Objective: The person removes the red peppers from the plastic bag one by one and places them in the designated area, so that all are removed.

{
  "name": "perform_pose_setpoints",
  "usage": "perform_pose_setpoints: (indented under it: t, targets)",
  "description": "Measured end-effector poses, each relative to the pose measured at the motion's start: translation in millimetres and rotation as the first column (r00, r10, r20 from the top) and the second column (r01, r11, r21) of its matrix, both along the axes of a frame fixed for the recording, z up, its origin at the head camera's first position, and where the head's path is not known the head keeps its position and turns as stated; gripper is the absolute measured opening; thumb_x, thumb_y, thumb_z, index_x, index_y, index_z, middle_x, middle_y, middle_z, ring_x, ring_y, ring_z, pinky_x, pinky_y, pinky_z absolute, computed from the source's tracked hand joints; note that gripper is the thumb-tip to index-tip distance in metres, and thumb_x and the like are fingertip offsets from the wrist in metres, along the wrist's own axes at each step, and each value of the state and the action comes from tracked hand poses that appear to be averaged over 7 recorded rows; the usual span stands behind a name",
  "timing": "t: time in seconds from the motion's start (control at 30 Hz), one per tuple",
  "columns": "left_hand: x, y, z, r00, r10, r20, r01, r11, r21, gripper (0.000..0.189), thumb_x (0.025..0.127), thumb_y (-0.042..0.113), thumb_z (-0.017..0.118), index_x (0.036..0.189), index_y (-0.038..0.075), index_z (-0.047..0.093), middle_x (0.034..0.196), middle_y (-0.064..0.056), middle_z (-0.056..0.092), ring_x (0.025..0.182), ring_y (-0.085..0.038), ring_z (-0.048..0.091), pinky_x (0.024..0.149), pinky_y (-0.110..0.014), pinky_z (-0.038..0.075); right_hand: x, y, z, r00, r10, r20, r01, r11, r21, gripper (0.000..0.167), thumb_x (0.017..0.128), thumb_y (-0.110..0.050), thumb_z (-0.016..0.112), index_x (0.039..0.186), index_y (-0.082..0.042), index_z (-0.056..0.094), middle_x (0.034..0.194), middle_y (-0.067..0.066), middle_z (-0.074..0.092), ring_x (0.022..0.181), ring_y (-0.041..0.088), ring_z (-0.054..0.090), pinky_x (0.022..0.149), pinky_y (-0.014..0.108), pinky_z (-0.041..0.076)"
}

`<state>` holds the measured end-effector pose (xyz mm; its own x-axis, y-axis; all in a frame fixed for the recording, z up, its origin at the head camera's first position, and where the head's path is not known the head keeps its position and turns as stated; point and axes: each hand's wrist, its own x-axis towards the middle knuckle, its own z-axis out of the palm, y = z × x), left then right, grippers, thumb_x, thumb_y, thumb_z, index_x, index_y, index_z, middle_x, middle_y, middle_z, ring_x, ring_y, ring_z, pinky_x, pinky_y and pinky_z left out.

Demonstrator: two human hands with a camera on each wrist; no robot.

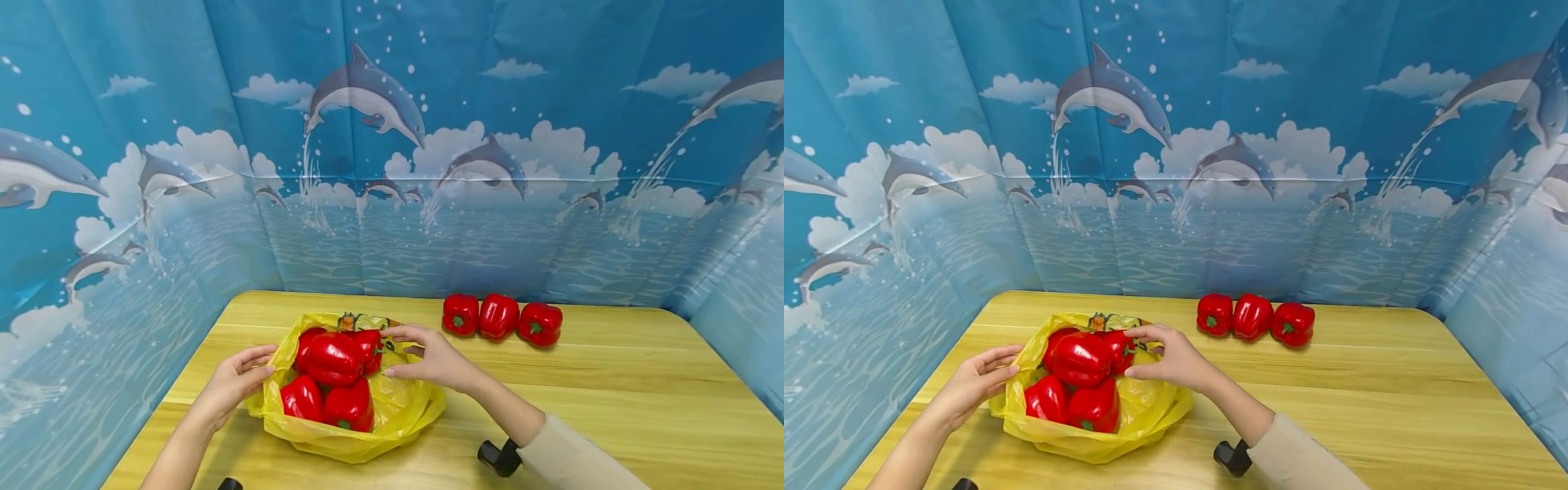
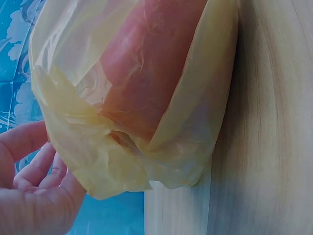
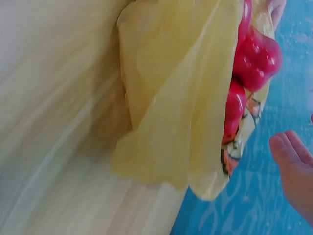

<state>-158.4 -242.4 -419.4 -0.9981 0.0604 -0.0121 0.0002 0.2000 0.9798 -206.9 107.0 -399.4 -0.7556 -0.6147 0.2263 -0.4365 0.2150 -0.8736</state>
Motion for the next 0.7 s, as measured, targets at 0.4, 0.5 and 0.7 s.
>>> perform_pose_setpoints:
  t: [0.4,0.5,0.7]
  targets:
    - [-0.3,1.1,0.3,1.0,-0.007,-0.009,0.007,1.0,-0.006,0.053,0.093,0.011,0.057,0.138,-0.007,0.036,0.131,-0.024,0.043,0.099,-0.009,0.056,0.083,-0.027,0.047,-1.8,-37,-9.4,1.0,-0.008,0.024,0.009,0.999,-0.044,0.055,0.081,-0.019,0.074,0.131,-0.006,0.053,0.131,0.013,0.049,0.119,0.035,0.044,0.099,0.051,0.035]
    - [0.0,1.3,0.1,1.0,-0.006,-0.009,0.006,1.0,-0.007,0.052,0.092,0.011,0.057,0.137,-0.007,0.037,0.131,-0.024,0.044,0.098,-0.009,0.057,0.082,-0.027,0.048,-2.4,-46,-11.6,1.0,-0.019,0.017,0.02,0.998,-0.055,0.054,0.081,-0.017,0.073,0.13,-0.006,0.054,0.131,0.013,0.05,0.117,0.034,0.045,0.098,0.051,0.036]
    - [0.8,1.9,0.7,1.0,-0.005,-0.007,0.005,1.0,-0.009,0.053,0.092,0.012,0.057,0.138,-0.007,0.037,0.131,-0.024,0.044,0.098,-0.009,0.057,0.083,-0.027,0.047,-4.4,-59,-15.1,0.997,-0.069,-0.022,0.068,0.997,-0.028,0.053,0.08,-0.018,0.074,0.129,-0.008,0.055,0.128,0.009,0.053,0.112,0.028,0.049,0.092,0.043,0.043]
